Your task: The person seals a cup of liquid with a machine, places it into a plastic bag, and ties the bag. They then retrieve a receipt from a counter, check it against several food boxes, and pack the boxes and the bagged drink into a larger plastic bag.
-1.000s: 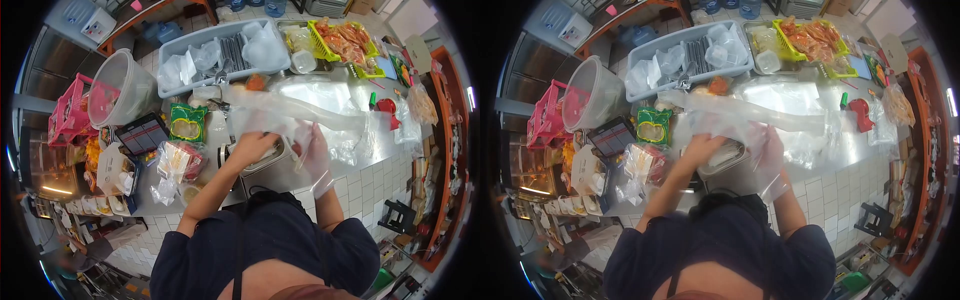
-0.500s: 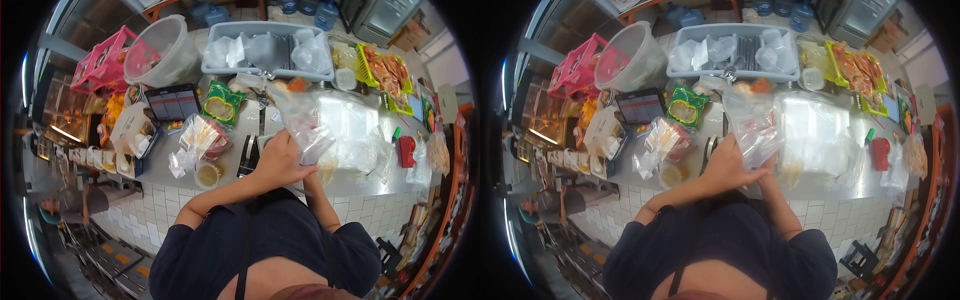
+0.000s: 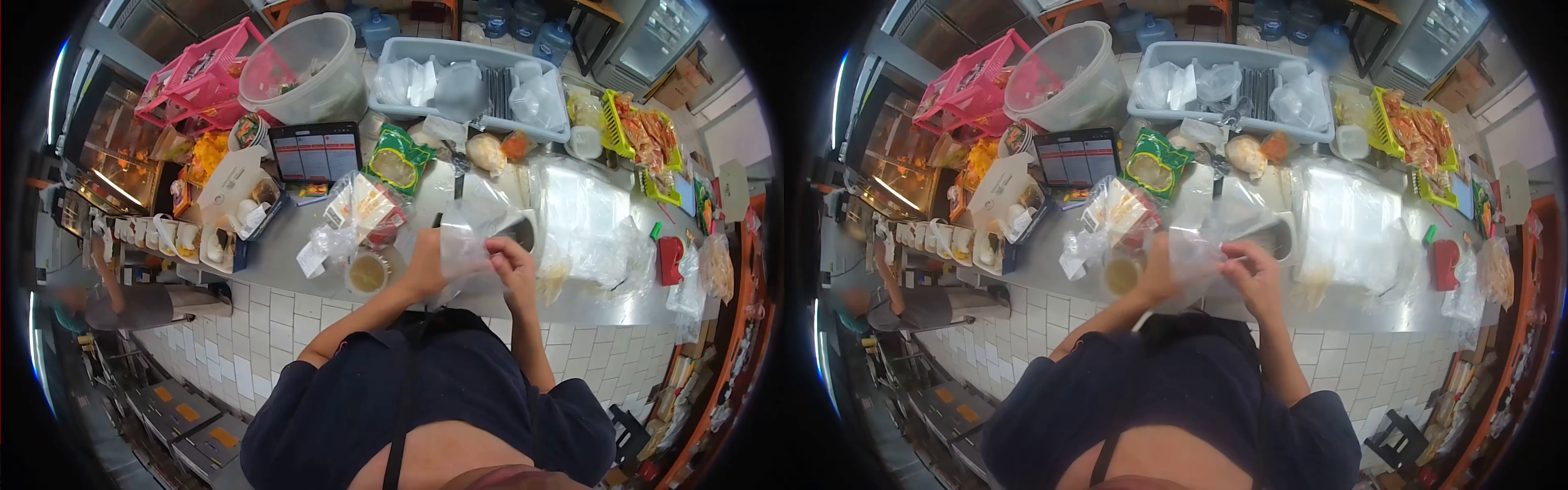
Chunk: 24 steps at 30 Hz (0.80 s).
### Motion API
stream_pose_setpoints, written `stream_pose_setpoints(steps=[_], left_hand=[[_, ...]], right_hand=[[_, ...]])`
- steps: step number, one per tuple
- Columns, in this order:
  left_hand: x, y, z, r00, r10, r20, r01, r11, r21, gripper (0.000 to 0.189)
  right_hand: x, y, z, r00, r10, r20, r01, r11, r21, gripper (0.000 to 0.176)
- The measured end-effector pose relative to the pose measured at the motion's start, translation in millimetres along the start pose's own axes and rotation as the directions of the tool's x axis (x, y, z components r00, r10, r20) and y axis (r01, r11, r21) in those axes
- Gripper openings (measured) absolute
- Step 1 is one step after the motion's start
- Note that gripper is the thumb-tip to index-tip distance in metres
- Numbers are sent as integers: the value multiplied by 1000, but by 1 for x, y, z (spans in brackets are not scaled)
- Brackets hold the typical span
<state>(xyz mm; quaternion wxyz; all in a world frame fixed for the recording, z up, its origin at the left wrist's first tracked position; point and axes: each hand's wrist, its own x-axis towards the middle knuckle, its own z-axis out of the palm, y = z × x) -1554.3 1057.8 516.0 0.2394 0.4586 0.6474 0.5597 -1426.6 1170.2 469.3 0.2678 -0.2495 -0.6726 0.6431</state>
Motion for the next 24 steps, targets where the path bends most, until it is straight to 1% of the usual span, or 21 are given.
stream_pose_setpoints(steps=[2,3,4,6,7,8,9,10,11,12,13,14,15,16,17,18,19,20,21,22,24], left_hand=[[-9,-5,-2,977,210,-39,-203,970,137,12],[-18,-10,-7,981,193,7,-192,969,155,12],[-23,-12,-16,980,201,5,-200,968,152,12],[-43,-13,-43,965,156,211,-190,970,150,13],[-55,-13,-64,954,178,242,-249,920,303,14],[-66,-17,-81,964,260,60,-267,941,208,14],[-76,-21,-101,940,313,-133,-299,947,115,14],[-86,-13,-135,957,250,-151,-203,941,269,11],[-100,-17,-184,928,319,-192,-173,825,539,10],[-110,-16,-224,865,358,-351,153,478,865,13],[-131,-24,-287,680,137,-720,349,804,482,18],[-140,-2,-312,593,-30,-804,447,844,298,16],[-147,8,-319,591,-25,-806,450,839,304,16],[-150,15,-319,666,258,-700,353,718,600,22],[-151,23,-315,712,495,-498,230,506,831,30],[-152,37,-296,772,454,-446,145,556,818,38],[-156,48,-270,823,412,-391,67,613,787,46],[-161,46,-252,901,382,-207,-86,624,776,50],[-169,42,-242,936,351,-15,-229,642,732,54],[-178,24,-244,938,345,-25,-220,649,728,54],[-196,-26,-251,964,-20,-265,114,933,342,36]], right_hand=[[-17,-4,20,982,46,185,-69,990,119,22],[-22,-7,28,983,39,180,-60,991,116,22],[-28,-10,37,983,80,163,-115,970,216,21],[-43,-17,56,972,182,147,-227,882,413,20],[-46,-26,64,977,137,163,-120,986,-113,21],[-45,-42,74,975,148,163,-130,985,-116,21],[-41,-61,85,906,386,172,-422,793,439,20],[-41,-70,95,779,548,306,-509,267,818,19],[-42,-47,83,792,140,594,-599,-6,801,14],[-51,-55,87,786,150,600,-606,-7,795,14],[-60,-71,93,828,84,554,-520,485,703,16],[-69,-88,102,841,-15,541,-276,848,452,18],[-80,-105,123,818,70,571,-179,974,137,23],[-79,-106,135,818,63,571,-178,973,148,23],[-68,-105,149,802,-55,595,17,997,69,20],[-57,-105,160,763,-160,627,215,976,-13,18],[-45,-107,172,672,-249,697,242,964,111,18],[-38,-111,185,674,-241,699,238,966,104,18],[-33,-115,198,572,-234,787,264,960,94,22],[-32,-117,208,457,-220,862,288,953,91,26],[-34,-113,217,689,-223,690,415,902,-123,38]])
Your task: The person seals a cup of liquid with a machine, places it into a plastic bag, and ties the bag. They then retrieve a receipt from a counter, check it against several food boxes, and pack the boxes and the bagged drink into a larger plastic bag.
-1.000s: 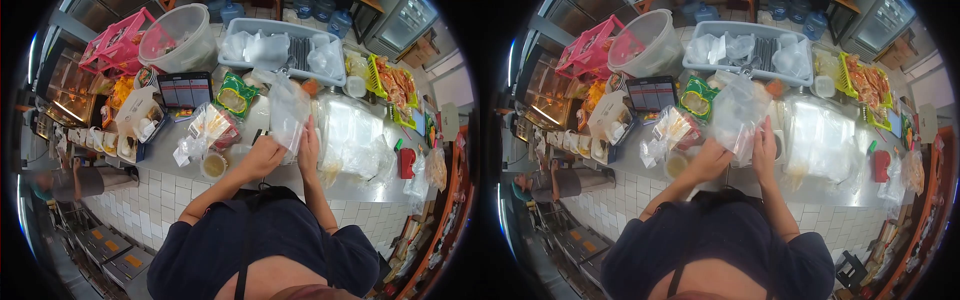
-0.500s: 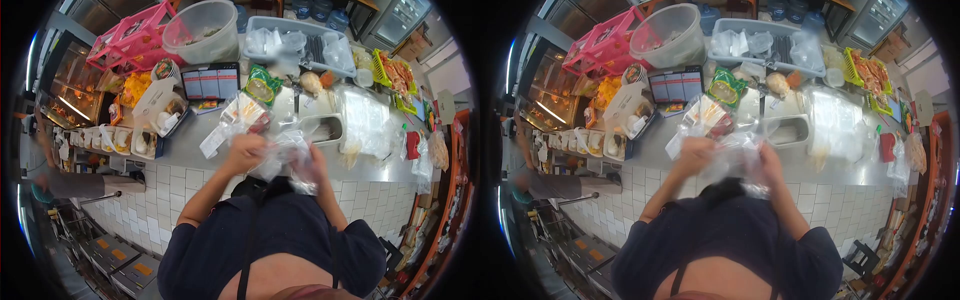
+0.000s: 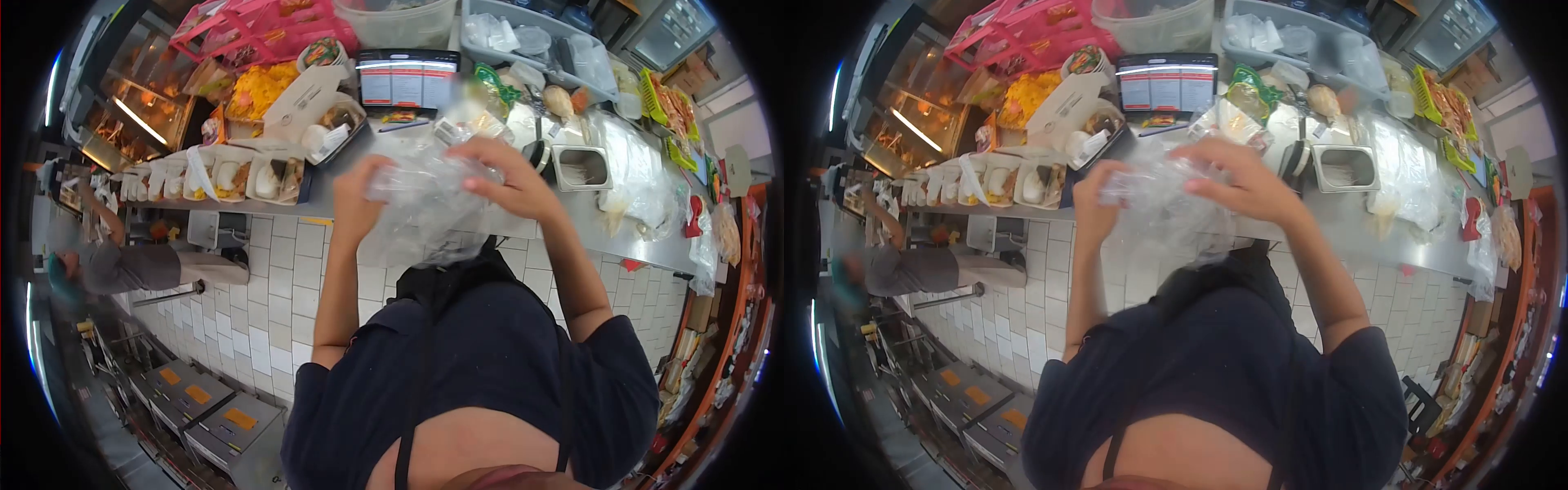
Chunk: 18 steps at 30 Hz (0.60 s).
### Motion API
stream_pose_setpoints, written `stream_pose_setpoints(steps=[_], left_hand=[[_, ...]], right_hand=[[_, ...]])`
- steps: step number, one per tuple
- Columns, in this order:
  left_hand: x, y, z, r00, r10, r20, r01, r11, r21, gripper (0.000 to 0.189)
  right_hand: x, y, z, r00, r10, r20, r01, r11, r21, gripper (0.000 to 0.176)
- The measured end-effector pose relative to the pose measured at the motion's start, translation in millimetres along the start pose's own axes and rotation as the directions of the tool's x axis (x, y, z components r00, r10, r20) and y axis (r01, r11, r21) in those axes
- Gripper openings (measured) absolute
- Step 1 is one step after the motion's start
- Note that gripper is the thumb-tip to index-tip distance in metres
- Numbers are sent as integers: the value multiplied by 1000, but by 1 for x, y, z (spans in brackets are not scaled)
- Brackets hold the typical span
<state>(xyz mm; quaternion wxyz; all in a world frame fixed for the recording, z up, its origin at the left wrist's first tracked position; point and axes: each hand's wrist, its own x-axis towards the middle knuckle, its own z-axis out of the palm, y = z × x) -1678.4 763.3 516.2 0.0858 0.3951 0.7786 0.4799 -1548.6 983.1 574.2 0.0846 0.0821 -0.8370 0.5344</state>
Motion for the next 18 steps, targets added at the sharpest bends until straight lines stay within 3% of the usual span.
stream_pose_setpoints(steps=[1,2,3,4,5,6,7,9,10,12,15,17,18], left_hand=[[-7,-13,-6,1000,-6,-9,6,1000,5,36],[-14,-25,-15,939,-252,-232,153,915,-373,23],[-20,-37,-20,777,-533,-335,158,680,-716,12],[-25,-47,-22,762,-543,-353,150,678,-720,12],[-28,-57,-24,756,-593,-278,168,585,-793,9],[-31,-67,-25,749,-633,-197,188,487,-853,13],[-33,-76,-24,733,-645,-215,182,491,-852,13],[-30,-95,-15,660,-751,-4,186,169,-968,15],[-33,-109,-10,652,-758,-24,168,175,-970,15],[-34,-129,-6,644,-761,85,164,29,-986,27],[-43,-126,-1,587,-806,80,162,21,-987,40],[-52,-137,5,577,-814,68,152,25,-988,44],[-60,-140,5,579,-812,75,161,24,-987,48]], right_hand=[[-6,8,0,993,16,-117,-33,989,-141,49],[-15,23,-2,973,14,-232,-79,958,-274,59],[-28,45,-1,977,7,-214,-67,960,-273,59],[-44,72,2,969,89,-232,-183,888,-421,69],[-53,93,12,952,161,-262,-284,782,-554,79],[-56,105,29,959,157,-236,-265,790,-553,79],[-59,116,45,941,219,-260,-333,742,-581,85],[-58,132,69,928,263,-264,-372,697,-613,91],[-57,139,77,915,248,-317,-397,686,-610,90],[-56,139,81,907,225,-355,-407,681,-608,89],[-53,118,74,892,223,-392,-416,742,-525,88],[-40,75,66,932,46,-361,-249,804,-540,83],[-28,59,67,931,59,-359,-253,815,-521,83]])
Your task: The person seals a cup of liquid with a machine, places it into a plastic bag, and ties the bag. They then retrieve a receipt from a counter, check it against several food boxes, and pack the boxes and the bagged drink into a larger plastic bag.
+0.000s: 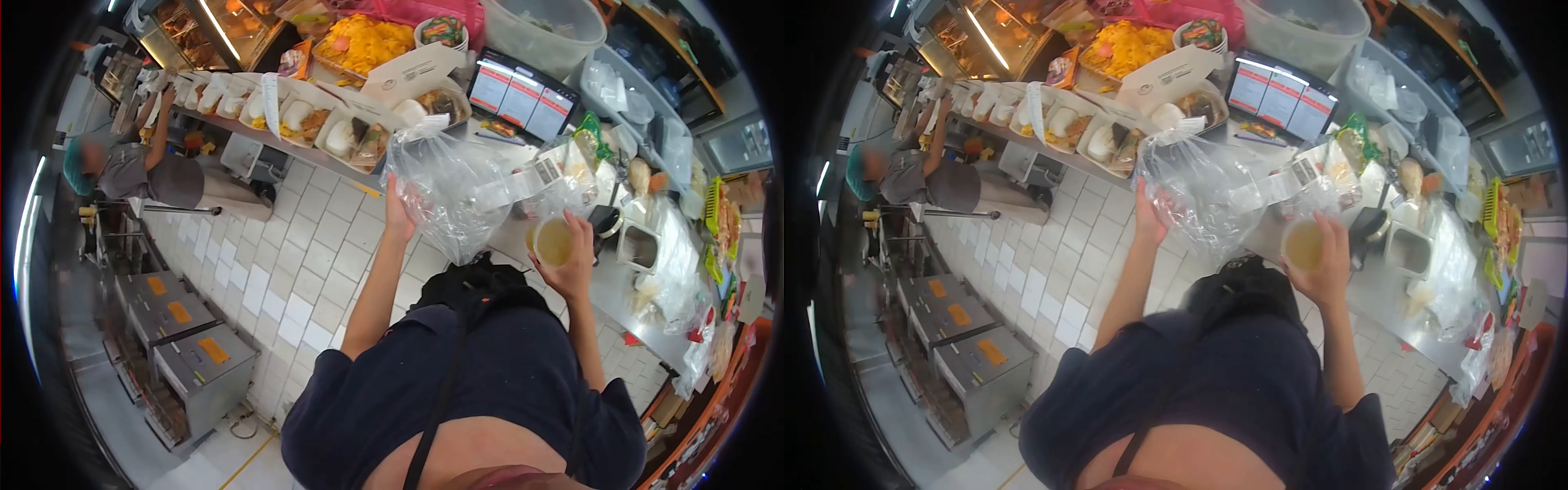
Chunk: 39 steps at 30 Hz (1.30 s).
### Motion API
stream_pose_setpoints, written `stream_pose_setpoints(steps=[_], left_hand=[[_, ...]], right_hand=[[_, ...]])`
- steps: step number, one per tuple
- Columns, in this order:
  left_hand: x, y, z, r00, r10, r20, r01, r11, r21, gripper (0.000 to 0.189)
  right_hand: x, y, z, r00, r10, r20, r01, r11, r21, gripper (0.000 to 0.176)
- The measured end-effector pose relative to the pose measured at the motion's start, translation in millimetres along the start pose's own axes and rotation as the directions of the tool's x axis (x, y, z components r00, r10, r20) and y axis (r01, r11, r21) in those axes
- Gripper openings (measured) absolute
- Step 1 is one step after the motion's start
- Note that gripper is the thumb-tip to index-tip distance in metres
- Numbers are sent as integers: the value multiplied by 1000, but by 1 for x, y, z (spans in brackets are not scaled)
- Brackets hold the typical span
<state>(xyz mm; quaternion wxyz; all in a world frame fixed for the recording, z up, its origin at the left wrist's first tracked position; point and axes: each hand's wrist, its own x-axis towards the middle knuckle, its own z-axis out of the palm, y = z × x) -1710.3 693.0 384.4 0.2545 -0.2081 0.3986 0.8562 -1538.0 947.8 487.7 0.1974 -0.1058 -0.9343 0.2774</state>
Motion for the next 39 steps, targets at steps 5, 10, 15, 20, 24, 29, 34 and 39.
stream_pose_setpoints(steps=[5,10,15,20,24,29,34,39], left_hand=[[25,-20,-35,995,68,75,-68,998,7,52],[21,-18,-22,991,89,-95,-95,994,-56,53],[10,-5,-33,774,623,-112,-360,578,733,45],[-17,37,-9,678,733,64,-314,209,926,29],[-30,66,24,498,804,325,-324,-175,930,24],[-84,122,79,521,820,239,-599,152,786,25],[-103,136,132,488,801,345,-835,314,452,44],[-93,112,92,560,654,509,-811,306,499,53]], right_hand=[[67,-60,59,918,-391,74,342,870,355,70],[84,-45,174,905,-417,83,381,883,275,71],[96,-29,158,860,-444,250,453,891,24,80],[99,13,123,977,-105,185,133,981,-141,70],[129,35,133,799,140,585,-202,978,42,34],[151,-6,43,991,72,111,-121,835,537,18],[165,-30,-5,976,-104,190,-113,505,856,25],[152,-9,20,882,-66,468,-458,117,881,23]])
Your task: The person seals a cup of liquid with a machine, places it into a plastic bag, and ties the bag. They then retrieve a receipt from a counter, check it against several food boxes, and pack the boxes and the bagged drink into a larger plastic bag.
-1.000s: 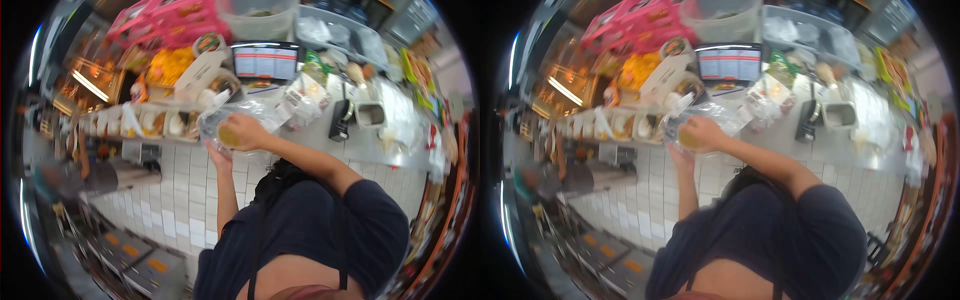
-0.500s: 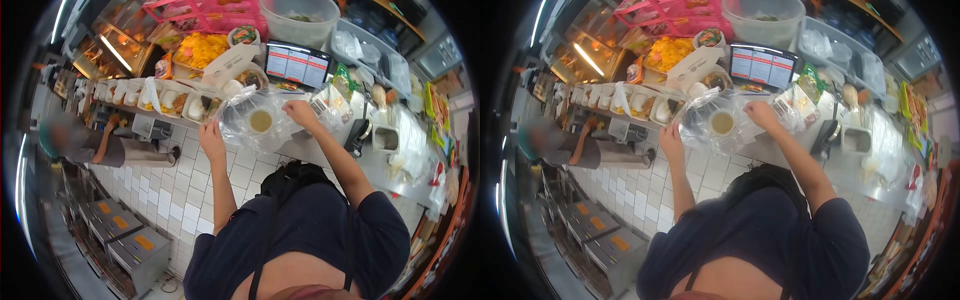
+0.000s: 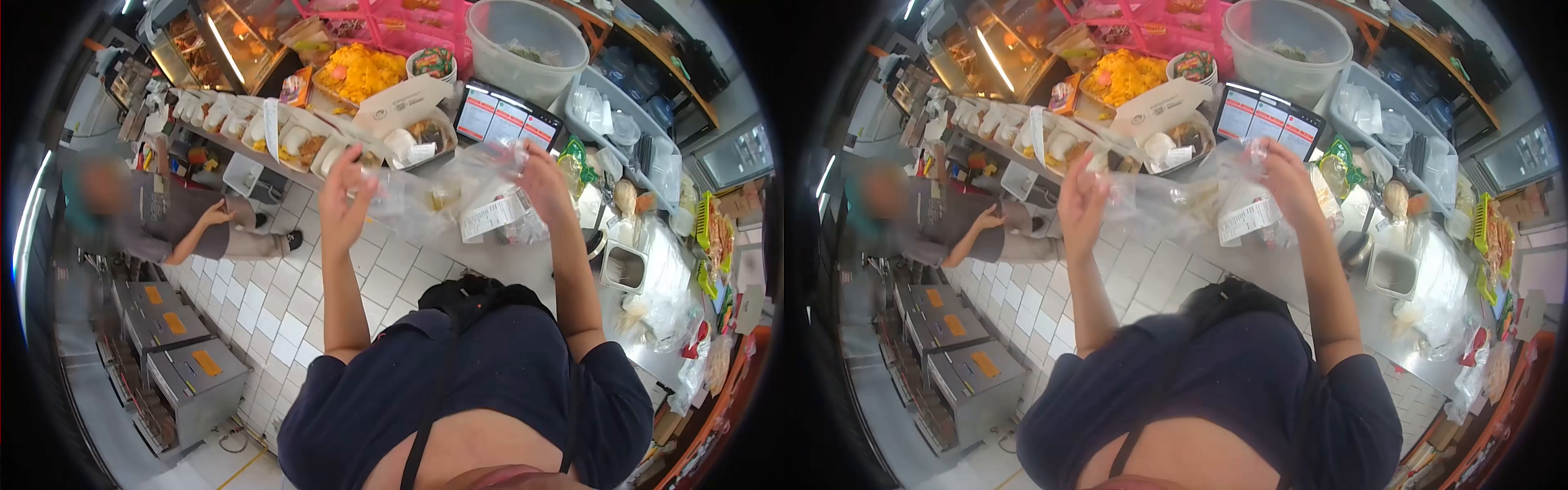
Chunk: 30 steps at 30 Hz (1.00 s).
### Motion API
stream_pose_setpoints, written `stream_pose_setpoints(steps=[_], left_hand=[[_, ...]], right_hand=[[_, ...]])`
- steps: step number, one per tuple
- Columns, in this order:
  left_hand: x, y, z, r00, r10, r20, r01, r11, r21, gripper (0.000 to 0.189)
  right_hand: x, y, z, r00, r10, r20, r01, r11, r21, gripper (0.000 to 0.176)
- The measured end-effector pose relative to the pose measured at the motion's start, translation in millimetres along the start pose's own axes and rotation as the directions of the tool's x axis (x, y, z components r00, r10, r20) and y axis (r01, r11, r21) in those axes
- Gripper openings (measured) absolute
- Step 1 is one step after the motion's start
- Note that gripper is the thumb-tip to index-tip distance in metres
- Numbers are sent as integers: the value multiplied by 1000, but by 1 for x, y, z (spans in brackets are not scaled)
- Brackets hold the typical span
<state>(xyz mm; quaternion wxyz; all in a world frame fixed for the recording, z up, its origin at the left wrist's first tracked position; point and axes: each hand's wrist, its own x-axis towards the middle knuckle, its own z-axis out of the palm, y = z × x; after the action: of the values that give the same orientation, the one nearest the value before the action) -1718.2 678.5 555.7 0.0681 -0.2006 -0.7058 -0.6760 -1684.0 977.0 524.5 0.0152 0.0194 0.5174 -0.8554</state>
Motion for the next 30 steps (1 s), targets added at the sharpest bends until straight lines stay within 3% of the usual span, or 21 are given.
stream_pose_setpoints(steps=[3,4,6,8,10,11,12,14,15,17,18,19,20,21,22,23,24,25,27,28,30], left_hand=[[-30,-60,-17,992,127,6,-88,722,-686,80],[-44,-89,-17,992,125,17,-79,721,-689,80],[-65,-142,-12,933,-275,-230,159,892,-423,94],[-84,-165,12,935,-273,227,212,943,257,95],[-56,-148,64,964,72,257,-202,827,526,90],[-41,-156,93,963,68,261,-200,831,519,90],[-23,-166,122,962,-107,251,43,968,246,90],[-4,-182,159,836,-401,375,522,793,-315,92],[-9,-188,164,836,-400,376,521,793,-315,92],[-5,-200,179,954,-177,241,153,981,116,64],[-1,-207,183,983,-124,134,135,988,-81,41],[1,-223,171,988,-28,155,19,998,63,39],[0,-234,152,981,53,186,-92,974,208,38],[-3,-230,137,944,271,188,-328,837,439,35],[-5,-223,127,851,467,242,-503,589,632,32],[-6,-189,125,847,468,252,-510,582,634,32],[-4,-128,127,982,157,107,-190,829,525,30],[-3,-84,129,978,-209,24,187,916,356,29],[-6,-66,122,987,-151,52,121,920,373,26],[-3,-66,117,990,-95,106,100,994,-41,24],[0,-15,126,995,-34,96,87,777,-624,34]], right_hand=[[-14,0,4,999,15,37,-23,971,239,24],[-15,2,-1,999,23,40,-33,963,269,26],[-17,-3,-1,999,22,23,-27,967,255,28],[-16,-5,0,1000,11,-2,-10,970,244,30],[-15,-6,-1,996,49,76,-66,969,237,30],[-16,-6,1,996,53,67,-67,970,234,30],[-15,-5,5,995,60,85,-77,973,218,29],[-13,-2,12,989,44,143,-74,974,215,29],[-14,5,14,989,43,142,-73,974,214,29],[-12,13,9,993,-45,111,22,978,208,29],[-17,5,8,996,-35,79,23,988,155,31],[-22,-6,3,995,-55,80,43,989,144,31],[-32,-15,-5,982,-188,21,184,928,-325,35],[-41,-19,-15,946,-323,23,240,652,-719,40],[-47,-16,-26,917,-399,-18,273,659,-701,48],[-48,-18,-25,914,-405,-22,277,664,-695,48],[-51,-22,-22,933,-347,-102,249,821,-513,46],[-56,-22,-20,948,-269,-170,210,931,-300,45],[-53,1,-26,994,-46,-97,21,969,-247,53],[-52,19,-25,985,154,-74,-160,985,-72,55],[-53,50,-14,888,437,141,-458,821,340,57]])
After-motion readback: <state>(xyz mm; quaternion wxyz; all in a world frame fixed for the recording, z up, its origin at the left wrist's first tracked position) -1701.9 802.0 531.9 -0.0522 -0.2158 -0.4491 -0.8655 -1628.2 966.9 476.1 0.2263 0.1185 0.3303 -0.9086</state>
